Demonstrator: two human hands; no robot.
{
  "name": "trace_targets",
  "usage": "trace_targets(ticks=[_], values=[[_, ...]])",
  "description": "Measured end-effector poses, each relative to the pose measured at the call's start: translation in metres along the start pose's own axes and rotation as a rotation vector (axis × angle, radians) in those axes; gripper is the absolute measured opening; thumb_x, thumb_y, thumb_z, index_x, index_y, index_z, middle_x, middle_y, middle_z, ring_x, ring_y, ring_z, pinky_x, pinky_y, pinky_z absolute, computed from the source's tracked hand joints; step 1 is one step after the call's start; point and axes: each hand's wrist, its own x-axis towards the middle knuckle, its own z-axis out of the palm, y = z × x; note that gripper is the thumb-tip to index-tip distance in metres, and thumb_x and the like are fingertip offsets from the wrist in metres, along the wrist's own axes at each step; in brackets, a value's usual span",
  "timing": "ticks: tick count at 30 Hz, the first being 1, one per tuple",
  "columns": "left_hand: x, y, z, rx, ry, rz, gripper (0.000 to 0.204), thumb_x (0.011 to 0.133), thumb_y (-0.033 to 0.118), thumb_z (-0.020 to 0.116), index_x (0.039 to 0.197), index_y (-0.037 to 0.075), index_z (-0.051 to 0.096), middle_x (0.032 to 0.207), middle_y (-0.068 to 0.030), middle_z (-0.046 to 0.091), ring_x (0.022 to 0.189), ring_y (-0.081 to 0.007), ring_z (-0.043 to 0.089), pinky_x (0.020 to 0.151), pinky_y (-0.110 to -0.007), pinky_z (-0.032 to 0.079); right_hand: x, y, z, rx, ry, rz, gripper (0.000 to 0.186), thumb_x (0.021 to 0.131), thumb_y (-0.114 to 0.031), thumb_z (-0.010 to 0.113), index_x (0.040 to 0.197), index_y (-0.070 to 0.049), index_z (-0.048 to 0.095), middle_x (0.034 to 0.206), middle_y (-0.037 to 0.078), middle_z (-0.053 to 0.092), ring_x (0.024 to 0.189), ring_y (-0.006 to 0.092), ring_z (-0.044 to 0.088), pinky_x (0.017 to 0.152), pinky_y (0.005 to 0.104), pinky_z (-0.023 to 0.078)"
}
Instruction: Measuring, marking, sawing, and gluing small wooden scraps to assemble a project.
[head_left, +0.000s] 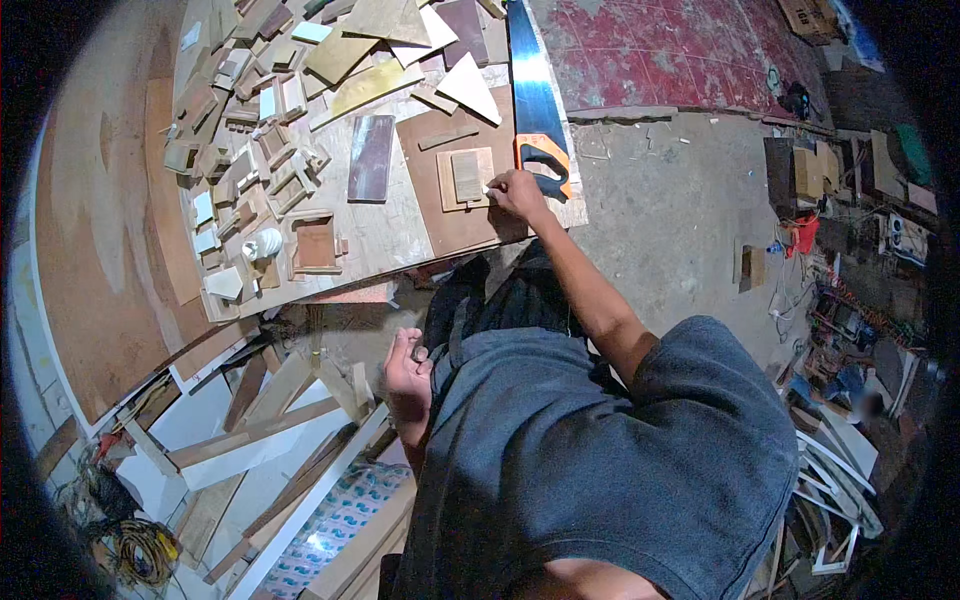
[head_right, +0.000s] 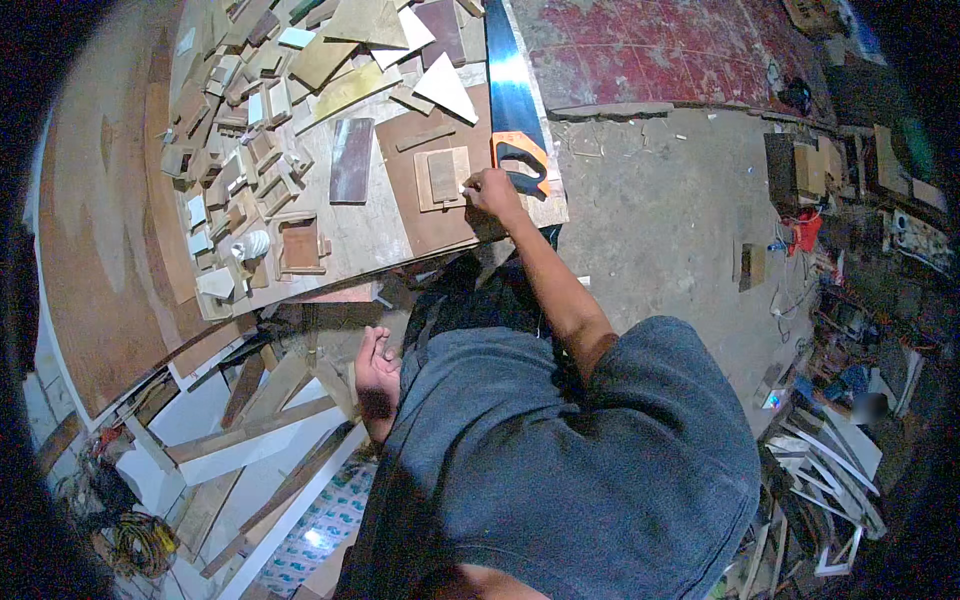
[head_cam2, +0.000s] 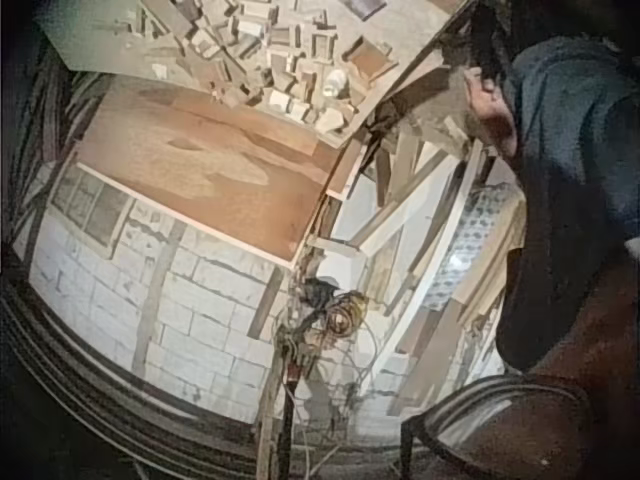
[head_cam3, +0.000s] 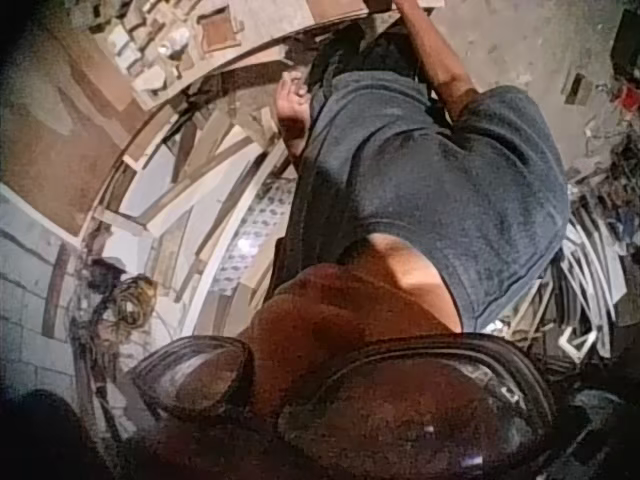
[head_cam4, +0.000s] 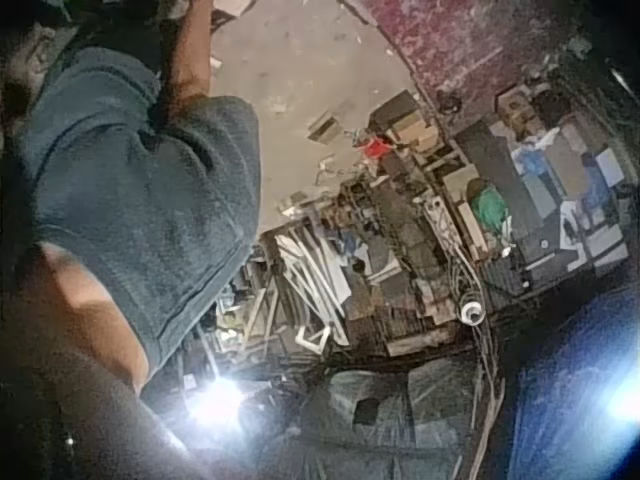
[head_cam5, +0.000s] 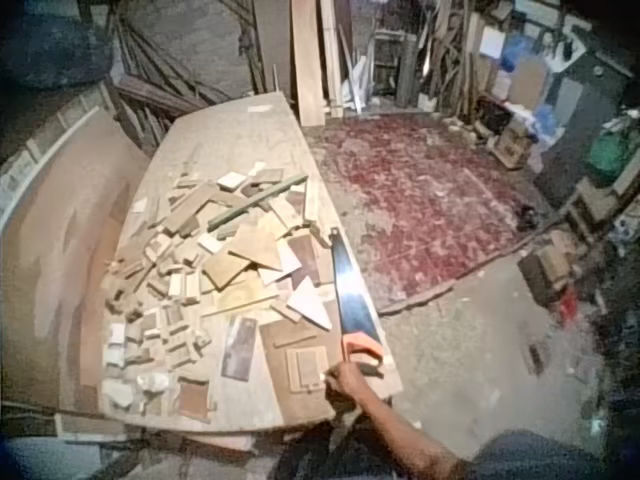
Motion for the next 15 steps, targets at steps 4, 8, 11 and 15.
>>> trace_targets(ticks=[4, 8, 11, 15], values=[[0.0017, 0.0012, -0.0024, -0.011, 0.005, -0.002, 0.024, 0.098, 0.033, 0.06, 0.105, 0.01, 0.058, 0.101, 0.0015, 0.054, 0.071, -0.0067, 0.04, 0.057, -0.019, 0.033, -0.0001, -0.0087, -0.002, 0.006, -0.007, -0.002, 0.022, 0.079, -0.027, 0.073, 0.09, -0.008, 0.077, 0.079, 0.018, 0.07, 0.075, 0.0329, 0.069, 0.071, 0.0406, 0.055], [0.0036, 0.0023, -0.0023, -0.018, 0.007, 0.001, 0.024, 0.099, 0.033, 0.06, 0.105, 0.01, 0.058, 0.101, 0.0014, 0.054, 0.07, -0.0066, 0.04, 0.057, -0.019, 0.032, 0.0005, -0.0087, -0.0007, -0.003, 0.002, 0.009, 0.023, 0.081, -0.028, 0.071, 0.09, -0.008, 0.077, 0.077, 0.017, 0.07, 0.074, 0.0323, 0.069, 0.071, 0.0404, 0.055], [0.0036, 0.0028, -0.0011, -0.02, 0.002, 0.015, 0.023, 0.099, 0.032, 0.059, 0.105, 0.01, 0.058, 0.102, 0.0013, 0.054, 0.07, -0.0065, 0.04, 0.057, -0.019, 0.032, 0.0013, -0.0068, 0.002, 0.046, 0.048, 0.019, 0.021, 0.081, -0.026, 0.07, 0.09, -0.008, 0.076, 0.077, 0.016, 0.07, 0.074, 0.032, 0.069, 0.071, 0.0402, 0.055], [0.0046, 0.002, -0.0022, -0.03, 0.001, 0.015, 0.021, 0.099, 0.03, 0.059, 0.106, 0.011, 0.058, 0.103, 0.0016, 0.054, 0.071, -0.006, 0.04, 0.057, -0.019, 0.033, 0.0023, -0.0078, 0.0043, 0.027, 0.031, 0.033, 0.022, 0.081, -0.026, 0.07, 0.09, -0.007, 0.076, 0.078, 0.017, 0.071, 0.074, 0.0318, 0.07, 0.071, 0.0395, 0.055]])
